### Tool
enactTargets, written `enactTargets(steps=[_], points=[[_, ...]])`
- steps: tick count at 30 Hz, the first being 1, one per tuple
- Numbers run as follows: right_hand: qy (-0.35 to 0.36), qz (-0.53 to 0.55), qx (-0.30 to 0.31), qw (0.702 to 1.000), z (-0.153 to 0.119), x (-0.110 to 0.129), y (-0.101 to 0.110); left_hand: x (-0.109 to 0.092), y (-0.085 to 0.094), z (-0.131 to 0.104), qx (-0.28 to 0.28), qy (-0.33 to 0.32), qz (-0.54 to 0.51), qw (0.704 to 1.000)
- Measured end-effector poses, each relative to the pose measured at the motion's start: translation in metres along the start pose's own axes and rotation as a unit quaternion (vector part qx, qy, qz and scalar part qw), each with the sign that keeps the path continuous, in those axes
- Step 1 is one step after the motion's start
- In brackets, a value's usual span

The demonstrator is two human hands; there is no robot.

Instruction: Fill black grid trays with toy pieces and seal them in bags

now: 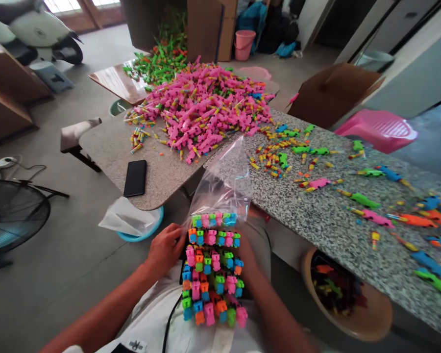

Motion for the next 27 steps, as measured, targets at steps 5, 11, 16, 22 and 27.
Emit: enactTargets(steps=[5, 11, 16, 22, 27], points=[[-0.007, 0.09, 0.035, 0.995, -0.02, -0.004, -0.002, -0.007, 0.007, -0.004, 0.026, -0.033, 0.069, 0.997], [-0.055, -0.057, -0.078, 0.994, -0.01, -0.003, 0.011, -0.016, 0.024, 0.029, -0.045, -0.02, 0.039, 0.998], [-0.065, -0.076, -0.147, 0.984, -0.005, 0.0, 0.023, -0.037, 0.045, 0.056, -0.152, -0.089, -0.031, 0.984], [0.026, -0.067, -0.262, 0.963, -0.004, -0.003, 0.034, -0.074, 0.057, 0.065, -0.132, -0.2, -0.069, 0.968], [0.162, -0.063, -0.31, 0.935, -0.013, 0.007, 0.047, -0.086, 0.064, 0.062, -0.093, -0.201, -0.102, 0.97]])
Point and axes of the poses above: each hand's wrist, its own z-axis towards the middle knuckle, its own y-axis out of the back of the hand, x = y × z, the point moved 7 cm from there along z, towards the middle knuckle, and after that the axes turned 15 degrees about -z, right-handed, at the moved point
